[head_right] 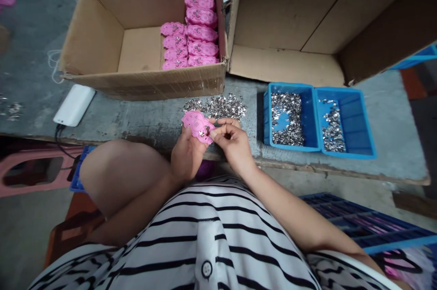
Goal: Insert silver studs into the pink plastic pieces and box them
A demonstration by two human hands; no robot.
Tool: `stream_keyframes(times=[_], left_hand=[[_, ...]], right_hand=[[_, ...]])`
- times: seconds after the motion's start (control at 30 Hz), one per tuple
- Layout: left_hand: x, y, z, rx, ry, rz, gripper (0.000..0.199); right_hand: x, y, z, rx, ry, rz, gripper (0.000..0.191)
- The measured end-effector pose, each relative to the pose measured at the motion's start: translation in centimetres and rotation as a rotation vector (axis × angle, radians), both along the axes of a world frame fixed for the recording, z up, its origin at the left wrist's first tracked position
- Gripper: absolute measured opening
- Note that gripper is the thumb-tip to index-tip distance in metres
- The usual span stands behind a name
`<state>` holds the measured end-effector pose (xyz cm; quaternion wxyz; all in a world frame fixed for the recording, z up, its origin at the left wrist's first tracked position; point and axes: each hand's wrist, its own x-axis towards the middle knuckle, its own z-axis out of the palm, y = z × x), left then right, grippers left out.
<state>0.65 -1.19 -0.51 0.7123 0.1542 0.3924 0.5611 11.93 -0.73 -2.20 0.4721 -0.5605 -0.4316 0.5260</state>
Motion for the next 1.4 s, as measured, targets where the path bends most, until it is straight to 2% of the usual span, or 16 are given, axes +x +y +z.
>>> stream_keyframes(times=[0.2,0.43,0.63,0.77,0.97,1.1,1.23,1.33,1.4], left_hand=[[0.1,-0.3,0.1,0.009,-0.028,-0.005,0.042],[0.2,-0.5,-0.2,0.11,-0.09,-0.015,0.046],[0.4,-0.5,-0.1,0.076,-0.098,-0.001,0.052],[0.5,-0.6,-0.2,0.066,-0.097,0.006,0.051],[0.6,-0.7,-0.4,0.148,-0.128,-0.013,0.048],[0.6,-0.6,-0.3,0.118,-0.125,-0.012,0.049],[0.5,-0.3,-0.1,0.063,-0.143,-0.023,0.046],[0.2,-0.1,-0.1,0.005,-0.139,-0.012,0.042],[0.0,0.1,-0.2,-0.019,-0.135,-0.016,0.039]], right_hand=[[-0.7,0.0,-0.1,-0.011,0.083,-0.075,0.02],[-1.2,0.0,0.1,-0.022,0.162,-0.111,0.018],[-1.5,0.0,0.1,-0.019,0.154,-0.125,0.025],[-1.7,0.0,0.0,-0.009,0.15,-0.117,0.024],[-1.9,-0.1,-0.2,0.026,0.145,-0.121,0.019],[-2.2,-0.2,-0.9,0.101,0.106,-0.115,0.02],[-2.1,-0.2,-1.6,0.097,0.148,-0.081,0.022],[-1.0,-0.2,-2.1,0.126,0.127,-0.076,0.016],[0.3,-0.4,-2.5,0.158,0.018,-0.077,0.014]])
